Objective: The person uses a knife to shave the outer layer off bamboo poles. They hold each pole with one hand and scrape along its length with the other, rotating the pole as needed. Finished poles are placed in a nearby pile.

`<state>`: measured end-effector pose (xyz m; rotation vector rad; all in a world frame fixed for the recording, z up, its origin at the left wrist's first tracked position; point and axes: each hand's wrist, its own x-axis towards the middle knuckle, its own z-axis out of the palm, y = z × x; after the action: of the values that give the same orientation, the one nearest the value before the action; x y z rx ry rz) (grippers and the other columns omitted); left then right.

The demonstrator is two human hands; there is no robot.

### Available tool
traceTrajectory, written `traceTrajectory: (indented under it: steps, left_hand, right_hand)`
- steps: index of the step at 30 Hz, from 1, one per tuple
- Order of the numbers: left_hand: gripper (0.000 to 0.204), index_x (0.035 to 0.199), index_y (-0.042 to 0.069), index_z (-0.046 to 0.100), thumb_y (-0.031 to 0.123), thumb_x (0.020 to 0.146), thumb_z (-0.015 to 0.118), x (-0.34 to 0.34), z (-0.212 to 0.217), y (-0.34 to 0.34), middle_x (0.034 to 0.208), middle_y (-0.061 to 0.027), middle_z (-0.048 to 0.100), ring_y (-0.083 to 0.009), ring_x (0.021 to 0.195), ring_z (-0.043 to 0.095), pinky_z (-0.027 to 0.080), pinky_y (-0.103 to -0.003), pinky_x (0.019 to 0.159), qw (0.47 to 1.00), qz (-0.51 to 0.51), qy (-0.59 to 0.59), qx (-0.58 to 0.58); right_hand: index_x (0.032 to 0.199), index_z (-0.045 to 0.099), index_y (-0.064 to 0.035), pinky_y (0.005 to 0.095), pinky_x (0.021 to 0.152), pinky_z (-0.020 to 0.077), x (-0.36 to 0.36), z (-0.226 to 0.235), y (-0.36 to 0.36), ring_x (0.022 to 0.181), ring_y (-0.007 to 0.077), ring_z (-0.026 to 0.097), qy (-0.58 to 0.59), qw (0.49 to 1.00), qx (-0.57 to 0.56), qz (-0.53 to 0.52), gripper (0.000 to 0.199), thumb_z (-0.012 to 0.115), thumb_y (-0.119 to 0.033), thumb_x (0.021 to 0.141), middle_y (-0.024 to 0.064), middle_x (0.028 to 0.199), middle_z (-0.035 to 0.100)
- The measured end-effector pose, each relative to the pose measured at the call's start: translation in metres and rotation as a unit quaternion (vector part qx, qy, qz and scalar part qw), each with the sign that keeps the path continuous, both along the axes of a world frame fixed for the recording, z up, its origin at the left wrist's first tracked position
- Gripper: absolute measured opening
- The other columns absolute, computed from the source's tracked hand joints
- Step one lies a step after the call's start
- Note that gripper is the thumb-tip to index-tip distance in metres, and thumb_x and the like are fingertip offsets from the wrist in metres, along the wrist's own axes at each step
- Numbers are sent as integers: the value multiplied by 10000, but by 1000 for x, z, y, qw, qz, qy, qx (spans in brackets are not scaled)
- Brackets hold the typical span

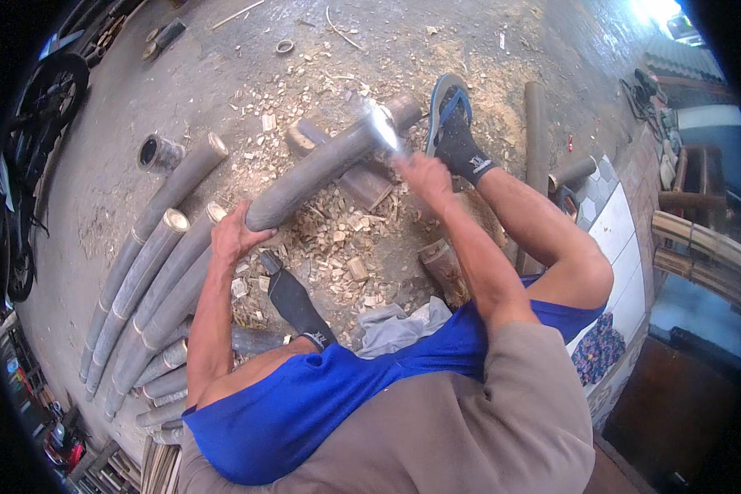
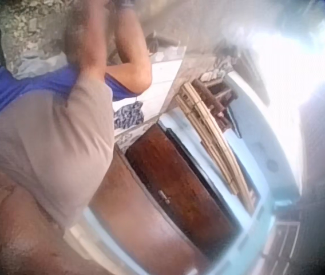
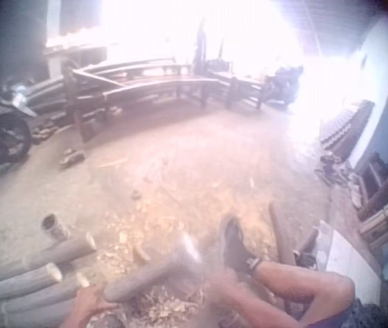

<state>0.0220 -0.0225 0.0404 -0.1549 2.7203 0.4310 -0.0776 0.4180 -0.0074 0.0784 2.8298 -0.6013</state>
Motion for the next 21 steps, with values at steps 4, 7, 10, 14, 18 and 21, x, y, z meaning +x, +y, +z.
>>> traceTrajectory:
  steps: [4, 7, 10, 14, 18, 21]
  left_hand:
    - [961, 1432, 138, 597, 597, 651, 918, 4, -7, 3, 1203, -229, 733, -427, 1096, 723, 565, -531, 945, 996, -5, 82, -44]
    - [954, 1419, 130, 611, 640, 663, 894, 1, 0, 2, 1183, -238, 734, -434, 1088, 723, 563, -530, 944, 999, -3, 30, -20]
    - [956, 1411, 123, 622, 658, 663, 884, -11, 3, 3, 1183, -234, 735, -429, 1098, 721, 561, -526, 949, 1000, -6, -22, 15]
    - [946, 1397, 115, 636, 665, 668, 881, -2, 3, 1, 1185, -217, 743, -405, 1118, 718, 562, -510, 947, 1000, 10, 8, -1]
    - [949, 1397, 115, 638, 676, 670, 879, 1, 6, 11, 1178, -205, 752, -380, 1123, 721, 565, -499, 941, 998, 7, 45, -42]
    - [963, 1405, 117, 636, 678, 663, 883, 1, 6, 7, 1171, -202, 756, -374, 1124, 724, 565, -497, 946, 999, 15, 13, -29]
  right_hand:
    - [1006, 724, 30, 596, 870, 569, -12, 16, 3, 982, 550, 714, -25, 998, -23, 51, 825, 453, -749, 1013, 375, 952, 716]
    - [1014, 718, 20, 607, 866, 565, -9, 13, 10, 965, 555, 713, -27, 999, -31, -7, 814, 448, -747, 1019, 375, 935, 715]
    - [1022, 719, 16, 618, 876, 556, -11, 9, 1, 973, 544, 715, -18, 999, 0, 28, 807, 441, -742, 1025, 363, 951, 722]
    - [1039, 705, 25, 615, 875, 557, -8, 23, -9, 974, 534, 718, -39, 995, 26, 86, 805, 434, -733, 1032, 344, 953, 731]
    - [1108, 704, 20, 600, 893, 559, -12, 9, -3, 996, 533, 718, -9, 999, -20, 41, 817, 457, -753, 1011, 354, 972, 729]
    - [1084, 716, 11, 596, 910, 556, -3, 22, -2, 1011, 544, 712, -31, 999, 15, -4, 790, 471, -737, 1011, 366, 961, 723]
